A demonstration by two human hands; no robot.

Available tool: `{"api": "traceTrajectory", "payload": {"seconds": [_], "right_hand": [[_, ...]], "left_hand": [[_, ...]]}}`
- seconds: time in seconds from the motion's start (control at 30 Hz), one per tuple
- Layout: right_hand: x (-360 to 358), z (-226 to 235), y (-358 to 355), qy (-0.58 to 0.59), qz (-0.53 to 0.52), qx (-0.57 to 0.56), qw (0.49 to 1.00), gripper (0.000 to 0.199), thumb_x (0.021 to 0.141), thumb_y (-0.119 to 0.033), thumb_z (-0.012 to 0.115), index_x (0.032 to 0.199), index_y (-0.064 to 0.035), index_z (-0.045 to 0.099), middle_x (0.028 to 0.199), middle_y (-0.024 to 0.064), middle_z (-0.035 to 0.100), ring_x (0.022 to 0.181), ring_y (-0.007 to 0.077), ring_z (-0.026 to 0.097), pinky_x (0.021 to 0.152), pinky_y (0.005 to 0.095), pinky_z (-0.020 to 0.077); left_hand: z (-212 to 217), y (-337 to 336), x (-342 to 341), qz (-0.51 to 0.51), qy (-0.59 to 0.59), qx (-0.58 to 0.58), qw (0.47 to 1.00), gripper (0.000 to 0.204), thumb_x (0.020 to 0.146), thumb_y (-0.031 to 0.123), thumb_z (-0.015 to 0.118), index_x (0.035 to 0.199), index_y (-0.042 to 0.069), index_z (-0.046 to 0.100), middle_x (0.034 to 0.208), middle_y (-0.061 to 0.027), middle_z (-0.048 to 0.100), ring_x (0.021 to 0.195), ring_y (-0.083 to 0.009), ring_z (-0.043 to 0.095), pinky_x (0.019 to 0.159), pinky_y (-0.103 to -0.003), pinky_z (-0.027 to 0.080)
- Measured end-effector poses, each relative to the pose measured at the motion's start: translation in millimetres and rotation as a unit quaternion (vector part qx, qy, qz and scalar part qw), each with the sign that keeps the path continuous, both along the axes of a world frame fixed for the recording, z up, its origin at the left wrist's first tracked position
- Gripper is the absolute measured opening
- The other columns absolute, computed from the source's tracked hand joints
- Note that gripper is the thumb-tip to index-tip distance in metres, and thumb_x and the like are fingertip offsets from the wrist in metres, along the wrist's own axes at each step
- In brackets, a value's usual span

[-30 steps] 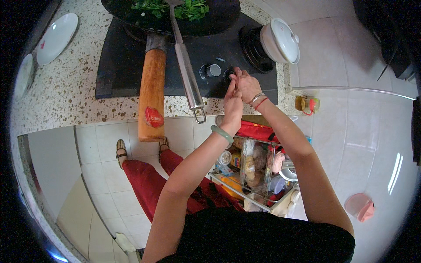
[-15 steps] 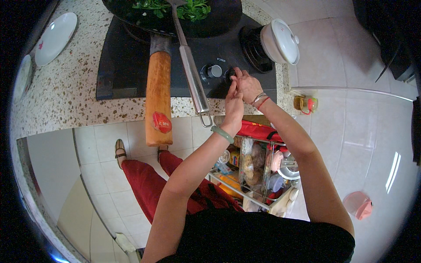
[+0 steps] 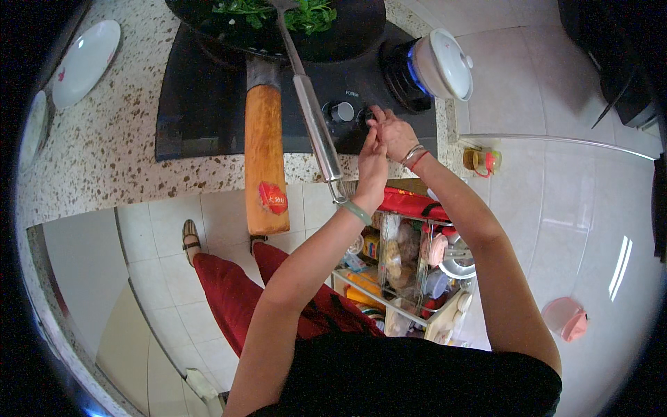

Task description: The person prepares a wok by pouring oil into it, then adds leafy green vegetables from a yellow colander. They stir-fry the vegetables using a spatula, add water from a bowl, and season the dish with a spoonful of white powder.

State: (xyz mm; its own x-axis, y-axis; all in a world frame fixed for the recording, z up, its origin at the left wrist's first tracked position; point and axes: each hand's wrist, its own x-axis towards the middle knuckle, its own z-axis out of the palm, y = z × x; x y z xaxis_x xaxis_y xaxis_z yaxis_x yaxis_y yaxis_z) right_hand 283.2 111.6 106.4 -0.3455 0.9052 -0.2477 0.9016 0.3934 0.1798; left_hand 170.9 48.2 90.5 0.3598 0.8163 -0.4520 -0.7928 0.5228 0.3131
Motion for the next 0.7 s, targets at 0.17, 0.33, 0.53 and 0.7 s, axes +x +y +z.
{"api": "traceTrajectory", "payload": {"seconds": [0.17, 0.33, 0.53, 0.7], "right_hand": [[-9, 5, 0, 0.008, -0.025, 0.005, 1.0, 0.037, 0.096, -0.031, 0.039, 0.119, -0.0022, 0.042, 0.093, 0.021, 0.056, 0.079, 0.0375, 0.061, 0.065, 0.0431, 0.0516], [-8, 6, -3, 0.021, -0.023, 0.024, 0.999, 0.041, 0.095, -0.033, 0.04, 0.125, -0.0037, 0.041, 0.093, 0.0202, 0.058, 0.079, 0.0373, 0.061, 0.066, 0.0426, 0.0518], [-34, 31, -9, -0.022, -0.072, 0.067, 0.995, 0.041, 0.093, -0.035, 0.045, 0.126, -0.0096, 0.044, 0.096, 0.0168, 0.062, 0.082, 0.0354, 0.062, 0.068, 0.0429, 0.0511], [-85, 57, -38, 0.26, -0.226, 0.128, 0.93, 0.029, 0.093, -0.032, 0.049, 0.104, -0.0067, 0.06, 0.089, 0.0121, 0.066, 0.076, 0.0266, 0.065, 0.061, 0.0366, 0.0516]], "left_hand": [[1, 2, -6, -0.002, 0.009, 0.007, 1.0, 0.048, 0.095, 0.012, 0.044, 0.142, 0.007, 0.031, 0.142, -0.0062, 0.04, 0.127, -0.0152, 0.04, 0.104, -0.026, 0.029], [7, 1, -13, 0.003, -0.004, 0.004, 1.0, 0.048, 0.095, 0.011, 0.044, 0.141, 0.007, 0.031, 0.142, -0.0076, 0.038, 0.128, -0.016, 0.038, 0.105, -0.026, 0.028], [18, -13, -45, 0.009, 0.025, 0.013, 1.0, 0.046, 0.095, 0.012, 0.047, 0.139, 0.004, 0.034, 0.138, -0.0095, 0.04, 0.129, -0.0199, 0.037, 0.106, -0.033, 0.03], [28, -43, -114, -0.01, -0.033, -0.027, 0.999, 0.041, 0.095, 0.016, 0.047, 0.134, 0.003, 0.039, 0.137, -0.0112, 0.041, 0.128, -0.0229, 0.038, 0.106, -0.037, 0.032]]}}
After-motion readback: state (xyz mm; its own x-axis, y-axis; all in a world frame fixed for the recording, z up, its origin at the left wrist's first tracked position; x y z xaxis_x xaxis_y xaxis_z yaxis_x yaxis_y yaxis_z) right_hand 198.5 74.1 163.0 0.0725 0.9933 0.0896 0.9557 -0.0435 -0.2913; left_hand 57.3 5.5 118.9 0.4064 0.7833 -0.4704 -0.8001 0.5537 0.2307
